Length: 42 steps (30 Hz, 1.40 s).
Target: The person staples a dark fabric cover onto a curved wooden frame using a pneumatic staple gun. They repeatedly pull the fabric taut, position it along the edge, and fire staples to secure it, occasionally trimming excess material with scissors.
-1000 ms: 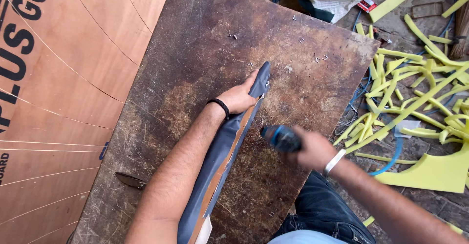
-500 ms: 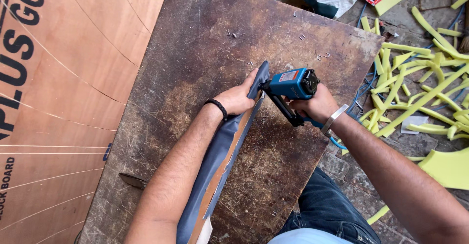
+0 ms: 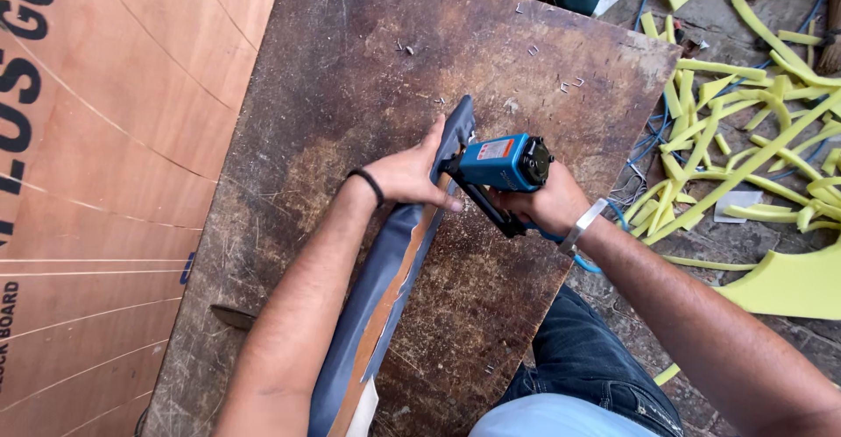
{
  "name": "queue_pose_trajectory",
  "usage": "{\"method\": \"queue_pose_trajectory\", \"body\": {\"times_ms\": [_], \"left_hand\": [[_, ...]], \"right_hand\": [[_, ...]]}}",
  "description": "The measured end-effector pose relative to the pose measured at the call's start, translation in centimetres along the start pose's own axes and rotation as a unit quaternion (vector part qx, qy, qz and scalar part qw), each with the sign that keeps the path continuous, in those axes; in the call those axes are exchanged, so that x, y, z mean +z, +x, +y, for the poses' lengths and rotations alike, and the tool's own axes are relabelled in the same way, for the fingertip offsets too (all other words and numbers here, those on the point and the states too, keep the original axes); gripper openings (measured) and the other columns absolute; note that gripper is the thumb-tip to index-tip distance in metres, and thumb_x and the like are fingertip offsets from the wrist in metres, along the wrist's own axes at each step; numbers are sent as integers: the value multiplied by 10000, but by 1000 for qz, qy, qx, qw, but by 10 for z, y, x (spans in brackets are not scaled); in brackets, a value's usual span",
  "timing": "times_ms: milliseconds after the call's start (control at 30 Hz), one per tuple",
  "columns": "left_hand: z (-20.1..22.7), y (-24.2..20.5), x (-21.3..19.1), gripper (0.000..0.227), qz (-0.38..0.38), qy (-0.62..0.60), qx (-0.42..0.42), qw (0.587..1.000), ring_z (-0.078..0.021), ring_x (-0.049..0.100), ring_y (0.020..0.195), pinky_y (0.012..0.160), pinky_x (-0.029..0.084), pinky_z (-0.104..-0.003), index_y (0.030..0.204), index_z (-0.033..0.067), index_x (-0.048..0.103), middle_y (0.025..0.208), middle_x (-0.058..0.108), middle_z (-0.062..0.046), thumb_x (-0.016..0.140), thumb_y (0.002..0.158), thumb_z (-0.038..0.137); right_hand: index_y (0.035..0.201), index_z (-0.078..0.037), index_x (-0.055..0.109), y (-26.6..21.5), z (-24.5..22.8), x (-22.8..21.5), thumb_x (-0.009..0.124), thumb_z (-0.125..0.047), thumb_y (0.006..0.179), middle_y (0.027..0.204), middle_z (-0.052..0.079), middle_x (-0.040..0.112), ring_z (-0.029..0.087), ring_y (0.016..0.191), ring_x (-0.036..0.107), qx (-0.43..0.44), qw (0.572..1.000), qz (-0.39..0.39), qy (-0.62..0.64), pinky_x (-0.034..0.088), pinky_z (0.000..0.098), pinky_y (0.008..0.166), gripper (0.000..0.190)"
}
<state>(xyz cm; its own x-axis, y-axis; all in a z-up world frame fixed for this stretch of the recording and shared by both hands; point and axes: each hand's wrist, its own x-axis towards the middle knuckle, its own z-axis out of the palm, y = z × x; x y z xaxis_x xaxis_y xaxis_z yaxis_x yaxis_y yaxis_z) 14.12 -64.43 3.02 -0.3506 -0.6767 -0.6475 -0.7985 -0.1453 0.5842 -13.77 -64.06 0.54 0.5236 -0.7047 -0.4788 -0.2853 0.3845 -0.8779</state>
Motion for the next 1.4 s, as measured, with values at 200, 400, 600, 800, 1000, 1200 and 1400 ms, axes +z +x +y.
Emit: {"method": "queue_pose_trajectory", "body": {"times_ms": [200,400,600,800,1000,1200,1400], "left_hand": [[-10,-100,45,1236,50,-407,-4,912,-403,480,1384,1129,440,-452,1689,119,49,1522,446,-380,569,792,791],[38,-129,45,941,205,30,-69,976,-367,543,1302,1070,448,-446,1529,6,359,1454,525,-271,732,856,549],[85,-130,42,457,240,278,-116,923,-266,754,773,682,620,-418,1222,44,714,929,765,-102,677,913,378],[42,-128,45,385,397,49,-90,912,-129,800,821,755,669,-308,977,158,833,972,840,-29,544,950,412],[-16,-103,50,784,157,-468,73,867,-248,356,1537,1234,274,-453,1611,188,381,1683,349,-142,256,1013,679],[-27,-80,73,793,108,-416,114,896,-264,1,1620,1310,67,-462,1671,163,76,1765,-30,-96,284,1047,606],[10,-80,49,765,123,-91,24,988,-321,123,1618,1288,180,-401,1644,100,-1,1744,54,-213,441,1042,262]], "right_hand": [[1186,-98,698,-40,1,14,865,-110,674,1022,32,786,91,914,737,-80,996,-48,1,563,276,842,539],[1185,-74,746,-83,13,61,830,-70,767,1036,47,820,118,912,729,-70,994,-79,25,613,335,839,426],[1166,-59,733,-88,4,59,806,-39,763,905,60,796,118,762,727,-1,995,-78,60,628,333,686,410],[1179,-76,732,-89,-3,58,789,-70,806,851,75,788,124,704,732,74,993,-87,18,616,334,637,377],[1183,-72,728,-93,3,61,812,-72,757,954,70,805,126,821,748,-5,992,-90,85,638,329,741,434],[1146,-120,746,-95,6,73,805,-130,775,957,47,813,128,829,763,-40,996,-37,-77,620,316,778,376],[1166,-98,740,-91,3,74,799,-81,752,950,48,814,141,826,757,-63,997,-29,-44,620,332,768,418]]}}
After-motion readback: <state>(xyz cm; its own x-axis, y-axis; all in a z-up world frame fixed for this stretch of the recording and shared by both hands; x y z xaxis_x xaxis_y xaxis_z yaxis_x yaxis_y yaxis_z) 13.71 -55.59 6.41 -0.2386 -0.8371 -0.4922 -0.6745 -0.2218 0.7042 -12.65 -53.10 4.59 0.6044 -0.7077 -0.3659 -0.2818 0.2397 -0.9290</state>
